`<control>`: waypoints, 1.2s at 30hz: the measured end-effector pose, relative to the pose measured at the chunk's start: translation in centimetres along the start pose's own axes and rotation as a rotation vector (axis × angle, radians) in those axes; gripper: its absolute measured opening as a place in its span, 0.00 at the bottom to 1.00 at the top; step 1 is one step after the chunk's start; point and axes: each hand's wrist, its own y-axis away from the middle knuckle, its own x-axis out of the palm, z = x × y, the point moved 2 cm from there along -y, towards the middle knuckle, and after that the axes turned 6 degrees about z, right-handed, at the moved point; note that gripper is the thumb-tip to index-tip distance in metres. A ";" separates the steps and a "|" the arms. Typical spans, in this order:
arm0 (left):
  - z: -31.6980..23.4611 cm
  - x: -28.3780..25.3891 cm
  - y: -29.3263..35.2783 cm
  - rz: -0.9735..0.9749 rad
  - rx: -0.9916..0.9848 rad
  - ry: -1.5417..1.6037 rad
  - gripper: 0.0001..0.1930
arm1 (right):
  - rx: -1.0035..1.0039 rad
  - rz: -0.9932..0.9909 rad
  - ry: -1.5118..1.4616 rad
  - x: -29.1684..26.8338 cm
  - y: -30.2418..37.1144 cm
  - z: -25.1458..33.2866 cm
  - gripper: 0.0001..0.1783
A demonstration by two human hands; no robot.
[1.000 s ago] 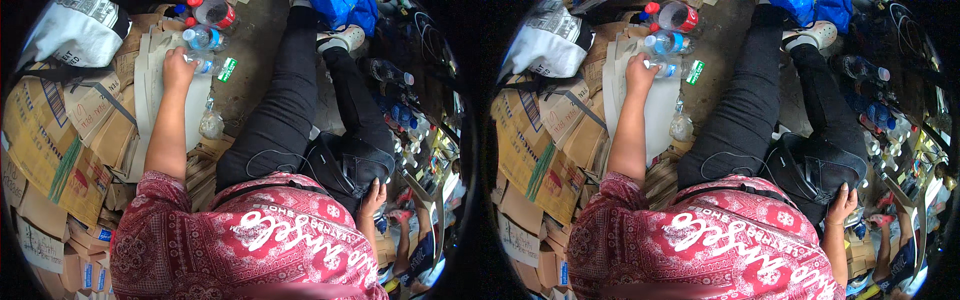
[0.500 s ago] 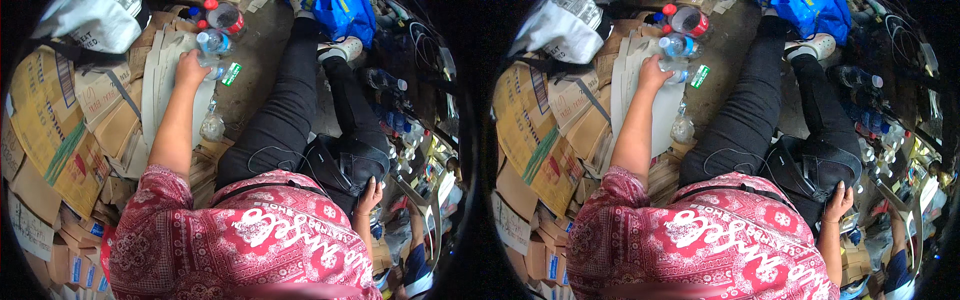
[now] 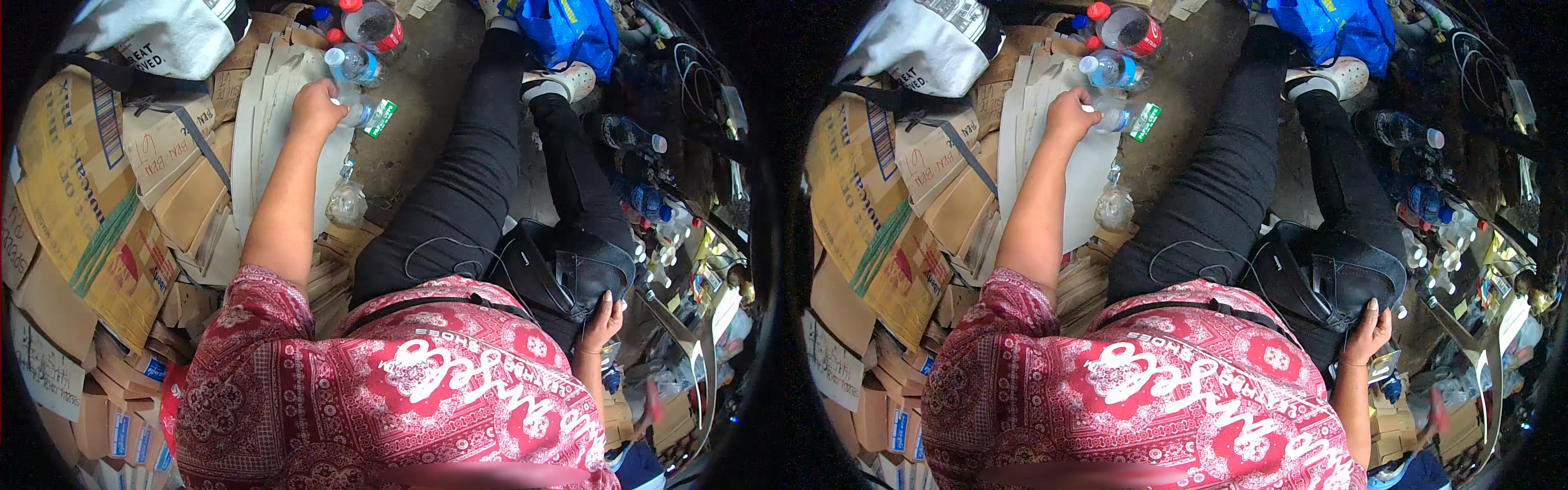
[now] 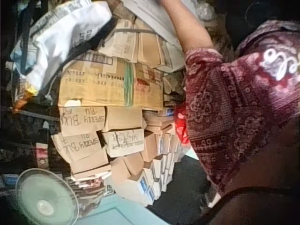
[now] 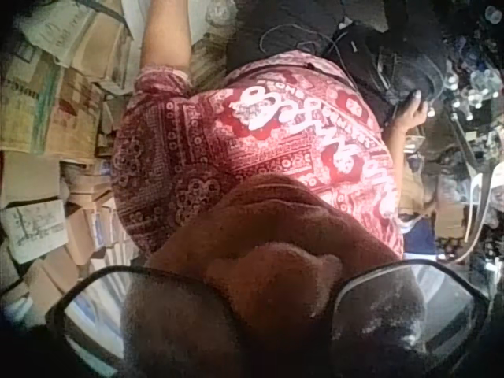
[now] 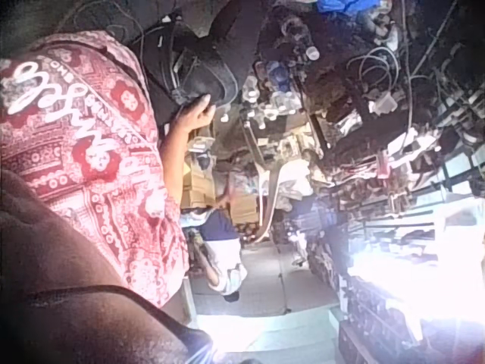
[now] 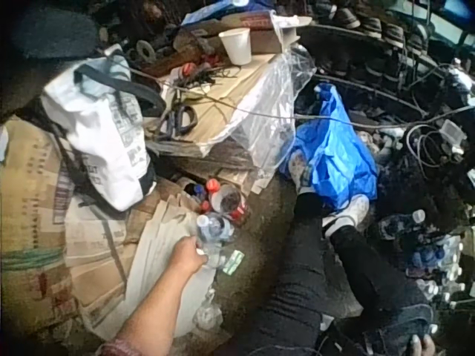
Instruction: The person sews together parts of a black shoe by hand using a needle and thread.
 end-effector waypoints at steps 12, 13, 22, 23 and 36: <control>0.0 0.6 -0.9 -0.176 -0.018 0.063 0.26 | 0.003 -0.031 -0.011 -0.2 -0.4 -1.1 0.19; 0.0 0.5 -0.9 -0.174 -0.012 0.069 0.28 | -0.004 -0.026 -0.009 -0.1 -0.5 -1.1 0.19; -0.2 -0.1 -0.7 -0.129 0.004 0.007 0.34 | -0.018 0.010 -0.012 0.0 -1.2 -1.4 0.18; -0.3 -0.1 -0.6 -0.124 0.008 0.007 0.34 | -0.022 0.013 0.000 0.1 -1.3 -1.4 0.18; -0.6 -0.4 -0.5 -0.134 0.049 0.007 0.34 | 0.019 0.057 -0.133 1.6 -3.4 -1.2 0.15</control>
